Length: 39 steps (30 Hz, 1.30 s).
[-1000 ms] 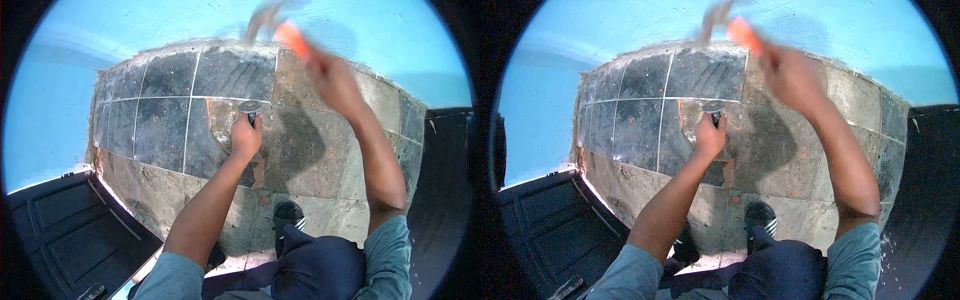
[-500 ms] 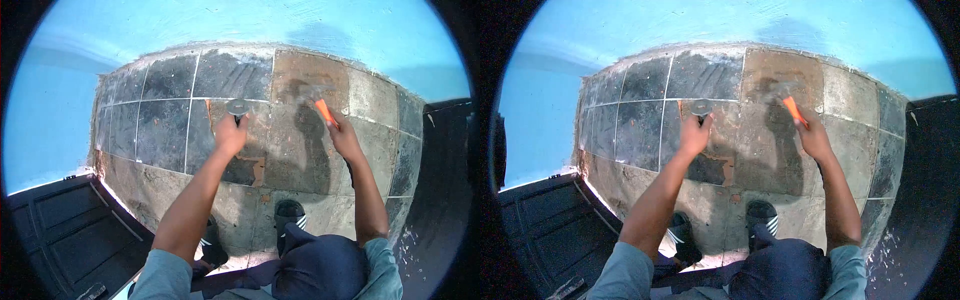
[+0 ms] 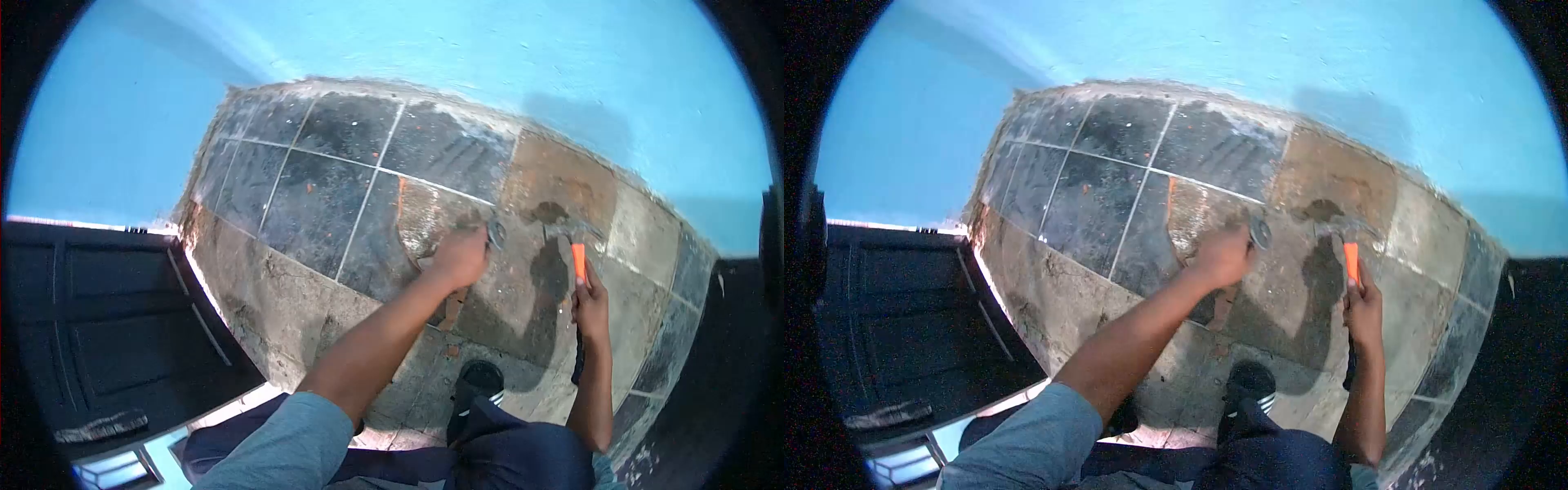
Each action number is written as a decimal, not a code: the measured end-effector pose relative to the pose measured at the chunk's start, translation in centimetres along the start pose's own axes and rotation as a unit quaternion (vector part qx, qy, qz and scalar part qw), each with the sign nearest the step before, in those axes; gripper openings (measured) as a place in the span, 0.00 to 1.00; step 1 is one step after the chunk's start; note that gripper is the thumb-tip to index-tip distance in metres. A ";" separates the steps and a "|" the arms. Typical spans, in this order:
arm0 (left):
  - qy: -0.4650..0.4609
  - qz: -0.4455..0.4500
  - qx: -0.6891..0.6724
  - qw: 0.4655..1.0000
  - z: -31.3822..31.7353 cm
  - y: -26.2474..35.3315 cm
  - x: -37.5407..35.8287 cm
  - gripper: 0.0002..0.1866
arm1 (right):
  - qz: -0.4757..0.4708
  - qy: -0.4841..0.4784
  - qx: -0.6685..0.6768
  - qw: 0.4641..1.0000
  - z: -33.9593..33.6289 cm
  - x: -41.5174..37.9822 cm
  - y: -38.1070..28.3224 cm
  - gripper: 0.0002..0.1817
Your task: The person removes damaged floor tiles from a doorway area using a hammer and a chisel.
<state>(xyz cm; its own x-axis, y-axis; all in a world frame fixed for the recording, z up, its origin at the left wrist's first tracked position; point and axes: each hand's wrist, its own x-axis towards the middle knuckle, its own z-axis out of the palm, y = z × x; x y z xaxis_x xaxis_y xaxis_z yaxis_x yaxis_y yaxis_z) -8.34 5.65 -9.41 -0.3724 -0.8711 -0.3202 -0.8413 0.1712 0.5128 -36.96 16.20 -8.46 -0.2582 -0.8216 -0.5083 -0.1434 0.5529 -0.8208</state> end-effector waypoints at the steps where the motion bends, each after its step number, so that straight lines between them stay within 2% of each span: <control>1: 0.015 -0.003 -0.008 1.000 0.5 0.0 -0.1 0.16 | 0.007 0.006 -0.001 1.000 0.2 -0.1 -0.6 0.27; 2: 0.026 -0.005 -0.015 1.000 1.2 0.0 -0.3 0.16 | 0.018 0.013 -0.002 1.000 0.4 -0.3 -0.9 0.28; 5: 0.152 0.017 -0.039 0.987 4.0 -0.9 0.2 0.18 | -0.006 -0.006 0.014 1.000 0.4 0.4 -1.2 0.28; 9: 0.139 -0.021 -0.110 0.984 3.2 -1.6 1.5 0.17 | -0.038 0.013 -0.020 0.999 1.0 0.8 -4.3 0.28; 12: 0.236 -0.065 -0.142 0.959 3.0 -2.1 2.4 0.16 | -0.078 0.045 -0.005 0.996 0.9 1.6 -6.2 0.28; 15: 0.270 -0.056 -0.138 0.951 3.0 -3.2 3.3 0.17 | -0.128 0.083 -0.022 0.988 0.7 2.2 -9.3 0.28; 18: 0.177 -0.094 -0.120 0.972 2.5 -3.3 3.6 0.20 | -0.183 0.114 -0.016 0.976 0.6 3.4 -10.9 0.27; 21: 0.162 -0.073 -0.145 0.973 2.4 -2.8 3.2 0.22 | -0.164 0.161 -0.035 0.973 3.5 3.3 -11.4 0.27; 22: 0.160 -0.067 -0.148 0.974 2.5 -2.7 3.1 0.22 | -0.152 0.131 -0.052 0.978 4.0 3.9 -9.6 0.27; 24: 0.156 -0.053 -0.151 0.975 2.5 -2.9 3.0 0.23 | -0.248 0.029 -0.251 0.935 5.5 4.5 -7.0 0.28; 26: 0.169 -0.051 -0.151 0.973 2.8 -3.0 2.9 0.21 | -0.238 -0.048 -0.276 0.930 5.8 4.8 -6.2 0.28; 27: 0.176 -0.050 -0.151 0.971 2.6 -3.0 3.0 0.20 | -0.184 -0.072 -0.206 0.958 5.9 5.0 -6.7 0.28; 29: 0.162 -0.060 -0.153 0.973 2.3 -2.8 2.9 0.23 | -0.152 -0.055 -0.155 0.975 5.1 5.2 -7.0 0.28; 32: 0.162 -0.054 -0.141 0.975 2.3 -3.0 2.8 0.25 | -0.188 0.065 -0.141 0.970 2.8 5.3 -8.3 0.27; 34: 0.152 -0.055 -0.138 0.977 2.4 -3.0 2.7 0.25 | -0.169 0.140 -0.040 0.975 2.6 3.9 -12.3 0.27; 37: 0.143 -0.059 -0.144 0.977 2.6 -2.8 2.6 0.24 | -0.232 0.245 0.023 0.941 4.0 4.1 -12.6 0.27; 38: 0.157 -0.050 -0.144 0.976 2.9 -2.9 2.6 0.24 | -0.179 0.232 0.020 0.956 3.0 5.3 -9.4 0.27; 39: 0.172 -0.040 -0.144 0.974 3.2 -3.0 2.7 0.24 | -0.207 0.186 -0.142 0.950 3.8 5.4 -6.9 0.27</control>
<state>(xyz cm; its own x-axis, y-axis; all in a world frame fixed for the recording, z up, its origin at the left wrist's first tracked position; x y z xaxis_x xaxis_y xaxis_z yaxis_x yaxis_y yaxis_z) -8.11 4.31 -14.38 -0.1147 -0.9874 -0.1091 -0.6987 0.0021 0.7154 -33.76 7.46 -6.54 -0.4359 -0.8999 0.0136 -0.5443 0.2516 -0.8003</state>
